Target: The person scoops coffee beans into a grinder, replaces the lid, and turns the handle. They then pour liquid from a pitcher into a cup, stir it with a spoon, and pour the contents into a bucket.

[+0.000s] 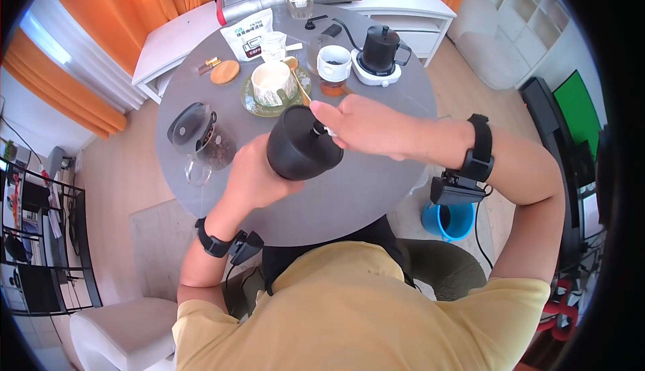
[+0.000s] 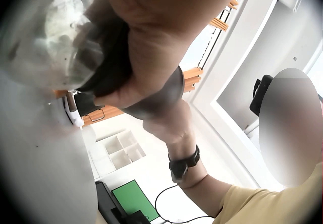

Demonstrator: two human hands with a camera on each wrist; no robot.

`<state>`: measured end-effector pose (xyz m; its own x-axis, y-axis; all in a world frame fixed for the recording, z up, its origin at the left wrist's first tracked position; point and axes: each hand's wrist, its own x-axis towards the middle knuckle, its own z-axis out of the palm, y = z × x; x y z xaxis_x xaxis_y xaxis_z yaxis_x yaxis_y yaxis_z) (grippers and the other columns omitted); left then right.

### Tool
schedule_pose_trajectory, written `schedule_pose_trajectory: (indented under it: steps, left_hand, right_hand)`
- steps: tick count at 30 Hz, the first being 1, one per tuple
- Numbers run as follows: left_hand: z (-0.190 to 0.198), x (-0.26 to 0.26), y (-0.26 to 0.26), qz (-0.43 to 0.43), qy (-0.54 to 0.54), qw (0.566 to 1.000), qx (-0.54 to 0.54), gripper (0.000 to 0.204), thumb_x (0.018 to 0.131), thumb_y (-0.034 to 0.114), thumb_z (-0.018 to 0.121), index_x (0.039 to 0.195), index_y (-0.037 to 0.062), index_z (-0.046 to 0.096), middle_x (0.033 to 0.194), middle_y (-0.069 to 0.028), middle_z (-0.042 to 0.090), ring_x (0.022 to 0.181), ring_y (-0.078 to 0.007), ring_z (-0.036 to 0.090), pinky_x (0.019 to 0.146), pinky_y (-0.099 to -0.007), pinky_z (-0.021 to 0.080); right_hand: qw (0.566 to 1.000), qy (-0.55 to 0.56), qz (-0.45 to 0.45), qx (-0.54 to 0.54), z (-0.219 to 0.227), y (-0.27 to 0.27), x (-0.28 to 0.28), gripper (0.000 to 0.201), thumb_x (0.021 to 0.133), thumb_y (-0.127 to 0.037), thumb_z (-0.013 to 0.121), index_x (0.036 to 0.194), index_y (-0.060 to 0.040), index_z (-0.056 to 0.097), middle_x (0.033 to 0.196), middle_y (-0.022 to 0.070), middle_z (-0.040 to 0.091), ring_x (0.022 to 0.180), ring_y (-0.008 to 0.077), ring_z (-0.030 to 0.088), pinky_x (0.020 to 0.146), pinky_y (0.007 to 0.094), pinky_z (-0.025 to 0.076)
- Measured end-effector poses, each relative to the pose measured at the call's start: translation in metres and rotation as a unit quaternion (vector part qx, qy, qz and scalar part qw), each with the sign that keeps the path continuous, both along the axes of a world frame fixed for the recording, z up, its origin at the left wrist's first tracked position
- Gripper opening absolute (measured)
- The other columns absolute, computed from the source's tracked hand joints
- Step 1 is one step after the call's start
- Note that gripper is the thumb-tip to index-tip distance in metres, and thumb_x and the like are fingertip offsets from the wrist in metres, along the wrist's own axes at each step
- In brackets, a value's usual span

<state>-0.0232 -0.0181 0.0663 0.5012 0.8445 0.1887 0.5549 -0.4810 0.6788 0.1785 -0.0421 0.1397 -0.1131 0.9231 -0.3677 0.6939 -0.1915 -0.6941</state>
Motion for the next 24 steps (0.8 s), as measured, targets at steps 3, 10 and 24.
schedule_pose_trajectory:
  steps: [3,10,24]
  left_hand:
    - [-0.003,-0.006,0.008,-0.067,-0.023,0.987,-0.144,0.051,0.052,0.016,0.078,0.098,0.003,0.062,0.09,-0.0119,0.067,0.082,-0.0286,0.064,0.077,-0.0351,0.05]
    - [0.005,-0.014,0.014,-0.132,-0.072,0.97,-0.19,0.051,0.054,0.014,0.078,0.101,0.0021,0.061,0.091,-0.0084,0.067,0.083,-0.0196,0.063,0.078,-0.0321,0.048]
    - [0.004,0.002,-0.002,-0.053,-0.03,0.996,-0.072,0.053,0.052,0.018,0.076,0.101,0.006,0.061,0.093,-0.0153,0.066,0.089,-0.0355,0.062,0.076,-0.0388,0.05]
  right_hand:
    - [0.988,-0.073,0.126,0.046,0.011,0.006,0.009,0.059,0.092,-0.056,0.042,0.074,-0.0011,0.055,0.065,0.0144,0.056,0.063,0.0315,0.058,0.059,0.0407,0.045]
    - [0.724,-0.25,0.413,0.492,0.014,0.018,0.027,0.046,0.086,-0.046,0.056,0.106,-0.0055,0.049,0.069,0.0102,0.051,0.06,0.0258,0.056,0.06,0.0341,0.046]
    - [0.99,-0.081,0.082,0.08,0.01,0.006,0.006,0.069,0.094,-0.054,0.039,0.054,0.0004,0.051,0.047,0.015,0.045,0.048,0.0296,0.048,0.051,0.0378,0.04]
